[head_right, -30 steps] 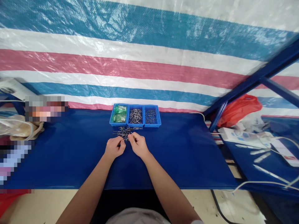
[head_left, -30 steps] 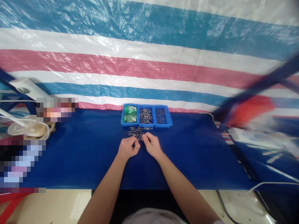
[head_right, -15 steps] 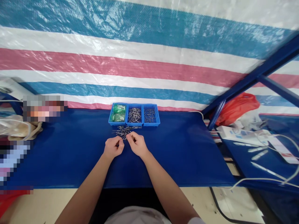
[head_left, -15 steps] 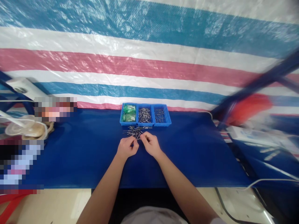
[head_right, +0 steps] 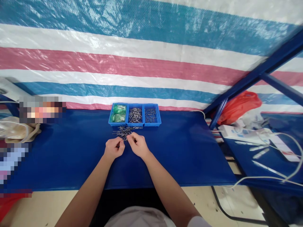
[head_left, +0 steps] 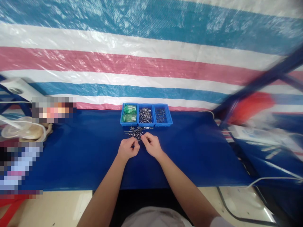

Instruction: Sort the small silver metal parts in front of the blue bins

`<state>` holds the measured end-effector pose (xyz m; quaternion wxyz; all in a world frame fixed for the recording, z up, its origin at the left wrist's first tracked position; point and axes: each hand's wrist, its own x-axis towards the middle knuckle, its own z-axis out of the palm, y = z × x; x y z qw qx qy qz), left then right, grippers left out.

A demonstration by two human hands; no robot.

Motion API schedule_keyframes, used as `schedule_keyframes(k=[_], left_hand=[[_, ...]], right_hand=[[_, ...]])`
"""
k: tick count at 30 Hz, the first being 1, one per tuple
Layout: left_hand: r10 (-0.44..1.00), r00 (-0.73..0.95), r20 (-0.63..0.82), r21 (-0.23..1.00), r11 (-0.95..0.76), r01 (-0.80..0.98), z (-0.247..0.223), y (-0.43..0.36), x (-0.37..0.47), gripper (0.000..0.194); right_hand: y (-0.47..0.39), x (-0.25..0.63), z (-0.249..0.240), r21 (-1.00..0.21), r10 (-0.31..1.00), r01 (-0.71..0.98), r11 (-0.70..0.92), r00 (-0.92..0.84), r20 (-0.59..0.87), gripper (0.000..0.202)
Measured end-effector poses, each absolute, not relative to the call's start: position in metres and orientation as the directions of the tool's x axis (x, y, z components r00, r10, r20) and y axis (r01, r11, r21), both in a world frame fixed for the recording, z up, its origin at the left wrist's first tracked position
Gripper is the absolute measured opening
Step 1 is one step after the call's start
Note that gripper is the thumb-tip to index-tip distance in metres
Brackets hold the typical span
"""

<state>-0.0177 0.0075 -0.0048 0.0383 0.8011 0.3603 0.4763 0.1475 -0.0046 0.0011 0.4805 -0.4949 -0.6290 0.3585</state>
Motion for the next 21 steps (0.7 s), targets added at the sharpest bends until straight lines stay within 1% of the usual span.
schedule_keyframes(k=[21], left_hand=[[0.605, 0.297, 0.739, 0.395, -0.746, 0.537, -0.0020, 0.0070, -0.0169, 0.016]], right_hand=[[-0.0052, 0.1483, 0.0013, -0.926, 0.963, 0.266, 0.267, -0.048, 0.264, 0.037]])
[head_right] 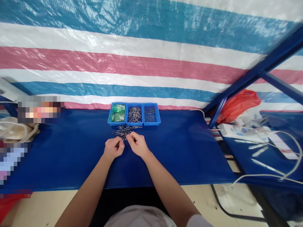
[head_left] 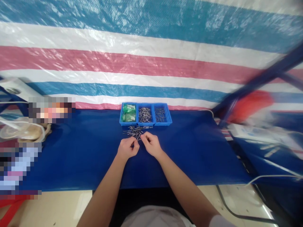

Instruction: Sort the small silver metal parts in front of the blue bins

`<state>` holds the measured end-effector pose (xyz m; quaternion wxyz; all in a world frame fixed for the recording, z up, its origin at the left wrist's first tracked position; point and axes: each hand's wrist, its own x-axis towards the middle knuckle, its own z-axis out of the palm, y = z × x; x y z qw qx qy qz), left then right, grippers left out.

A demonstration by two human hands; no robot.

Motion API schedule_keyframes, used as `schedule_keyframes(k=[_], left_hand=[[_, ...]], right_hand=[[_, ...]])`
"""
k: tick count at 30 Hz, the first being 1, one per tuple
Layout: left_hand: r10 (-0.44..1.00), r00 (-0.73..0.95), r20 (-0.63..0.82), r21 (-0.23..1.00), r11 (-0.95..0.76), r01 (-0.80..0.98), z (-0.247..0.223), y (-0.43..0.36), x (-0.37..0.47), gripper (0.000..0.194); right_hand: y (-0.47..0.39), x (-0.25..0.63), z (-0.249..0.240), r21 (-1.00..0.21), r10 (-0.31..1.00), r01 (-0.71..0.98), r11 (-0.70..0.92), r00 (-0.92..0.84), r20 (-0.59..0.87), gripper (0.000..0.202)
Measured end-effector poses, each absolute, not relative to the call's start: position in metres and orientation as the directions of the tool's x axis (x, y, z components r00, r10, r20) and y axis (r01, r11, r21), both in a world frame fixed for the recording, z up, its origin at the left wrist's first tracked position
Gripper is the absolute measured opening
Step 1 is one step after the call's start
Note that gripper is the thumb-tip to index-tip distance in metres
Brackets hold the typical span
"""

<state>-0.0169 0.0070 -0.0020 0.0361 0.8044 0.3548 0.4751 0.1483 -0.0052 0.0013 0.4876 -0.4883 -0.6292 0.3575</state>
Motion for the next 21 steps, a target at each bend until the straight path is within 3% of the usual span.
schedule_keyframes(k=[21], left_hand=[[0.607, 0.302, 0.735, 0.400, -0.749, 0.528, -0.0023, 0.0068, -0.0169, 0.017]], right_hand=[[-0.0056, 0.1479, 0.0031, -0.923, 0.965, 0.282, 0.261, -0.052, 0.257, 0.039]])
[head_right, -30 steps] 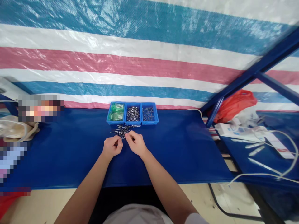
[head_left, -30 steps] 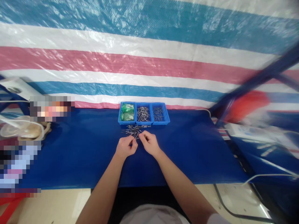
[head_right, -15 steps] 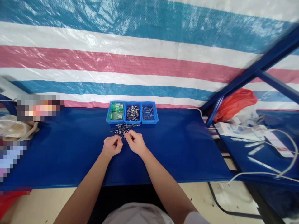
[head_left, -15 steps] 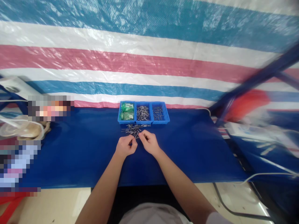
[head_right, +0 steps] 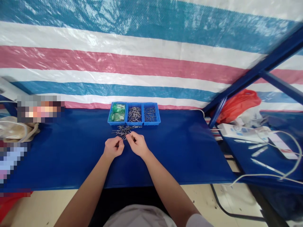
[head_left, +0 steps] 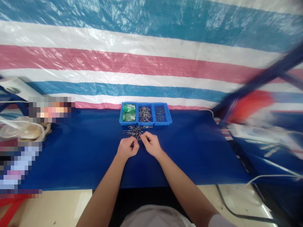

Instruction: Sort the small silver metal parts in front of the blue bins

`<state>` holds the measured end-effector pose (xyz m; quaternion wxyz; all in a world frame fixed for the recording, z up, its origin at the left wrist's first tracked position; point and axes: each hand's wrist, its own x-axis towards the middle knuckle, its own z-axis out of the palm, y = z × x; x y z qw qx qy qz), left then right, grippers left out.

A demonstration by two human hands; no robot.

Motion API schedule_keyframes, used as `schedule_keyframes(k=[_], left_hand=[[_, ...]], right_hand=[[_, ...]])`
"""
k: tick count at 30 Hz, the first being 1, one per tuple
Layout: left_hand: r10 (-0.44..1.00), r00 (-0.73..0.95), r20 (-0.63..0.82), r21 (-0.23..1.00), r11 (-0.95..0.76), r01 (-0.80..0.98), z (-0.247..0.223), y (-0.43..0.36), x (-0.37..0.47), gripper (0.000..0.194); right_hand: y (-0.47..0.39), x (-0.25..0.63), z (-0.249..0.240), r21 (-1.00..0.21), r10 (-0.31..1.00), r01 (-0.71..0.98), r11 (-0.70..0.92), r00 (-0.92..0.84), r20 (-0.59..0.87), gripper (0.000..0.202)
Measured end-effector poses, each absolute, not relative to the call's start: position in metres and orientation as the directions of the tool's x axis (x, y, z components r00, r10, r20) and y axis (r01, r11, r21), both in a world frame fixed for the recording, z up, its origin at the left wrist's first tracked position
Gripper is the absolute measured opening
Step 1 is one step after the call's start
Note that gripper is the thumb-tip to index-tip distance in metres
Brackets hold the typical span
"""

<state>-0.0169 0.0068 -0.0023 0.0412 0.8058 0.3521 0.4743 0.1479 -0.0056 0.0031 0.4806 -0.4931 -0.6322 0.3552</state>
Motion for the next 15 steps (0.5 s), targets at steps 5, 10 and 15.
schedule_keyframes(k=[5, 10, 15], left_hand=[[0.608, 0.302, 0.735, 0.397, -0.746, 0.535, -0.0021, 0.0069, -0.0170, 0.016], [0.608, 0.302, 0.734, 0.401, -0.748, 0.528, -0.0008, 0.0070, -0.0171, 0.016], [0.609, 0.299, 0.735, 0.404, -0.747, 0.528, 0.0001, 0.0066, -0.0168, 0.016]], right_hand=[[-0.0055, 0.1481, 0.0027, -0.924, 0.968, 0.288, 0.250, -0.051, 0.246, 0.040], [-0.0055, 0.1482, 0.0023, -0.924, 0.968, 0.288, 0.250, -0.050, 0.247, 0.040], [-0.0057, 0.1483, 0.0027, -0.925, 0.969, 0.289, 0.248, -0.056, 0.242, 0.040]])
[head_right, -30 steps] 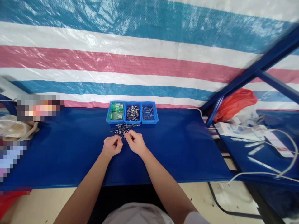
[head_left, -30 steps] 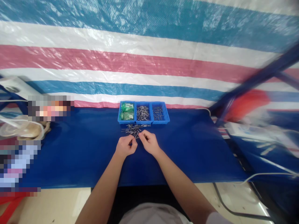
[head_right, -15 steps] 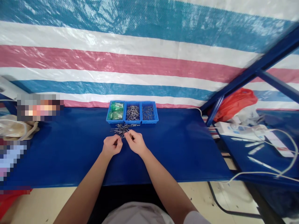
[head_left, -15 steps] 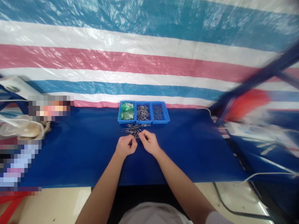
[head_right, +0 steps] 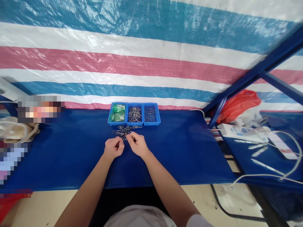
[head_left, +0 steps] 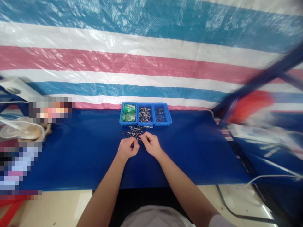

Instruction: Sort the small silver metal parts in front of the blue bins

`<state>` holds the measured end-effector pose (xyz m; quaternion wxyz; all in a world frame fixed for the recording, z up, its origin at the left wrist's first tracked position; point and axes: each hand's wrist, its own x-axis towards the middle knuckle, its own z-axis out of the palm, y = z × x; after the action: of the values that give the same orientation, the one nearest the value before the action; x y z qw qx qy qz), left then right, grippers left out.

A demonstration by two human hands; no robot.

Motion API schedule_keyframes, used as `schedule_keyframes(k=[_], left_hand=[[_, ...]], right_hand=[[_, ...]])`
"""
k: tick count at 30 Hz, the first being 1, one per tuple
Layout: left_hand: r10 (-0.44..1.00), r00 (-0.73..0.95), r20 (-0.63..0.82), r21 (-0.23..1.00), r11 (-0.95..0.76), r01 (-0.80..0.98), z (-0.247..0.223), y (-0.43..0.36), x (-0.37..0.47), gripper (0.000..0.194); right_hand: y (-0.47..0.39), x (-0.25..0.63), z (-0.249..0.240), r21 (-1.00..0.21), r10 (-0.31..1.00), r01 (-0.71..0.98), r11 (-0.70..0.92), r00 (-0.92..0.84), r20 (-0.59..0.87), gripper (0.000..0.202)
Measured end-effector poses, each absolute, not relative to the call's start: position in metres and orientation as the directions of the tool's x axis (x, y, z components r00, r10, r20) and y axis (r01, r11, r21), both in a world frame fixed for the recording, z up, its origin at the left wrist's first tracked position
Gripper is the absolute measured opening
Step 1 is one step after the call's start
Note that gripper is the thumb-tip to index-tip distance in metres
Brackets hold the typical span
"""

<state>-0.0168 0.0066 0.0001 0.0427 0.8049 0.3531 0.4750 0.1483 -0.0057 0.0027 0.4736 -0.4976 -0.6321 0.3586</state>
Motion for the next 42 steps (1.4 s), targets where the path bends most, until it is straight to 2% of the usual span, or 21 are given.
schedule_keyframes(k=[42], left_hand=[[0.626, 0.288, 0.724, 0.416, -0.730, 0.542, -0.0020, 0.0069, -0.0176, 0.016]], right_hand=[[-0.0045, 0.1472, 0.0020, -0.926, 0.971, 0.290, 0.240, -0.064, 0.232, 0.042]])
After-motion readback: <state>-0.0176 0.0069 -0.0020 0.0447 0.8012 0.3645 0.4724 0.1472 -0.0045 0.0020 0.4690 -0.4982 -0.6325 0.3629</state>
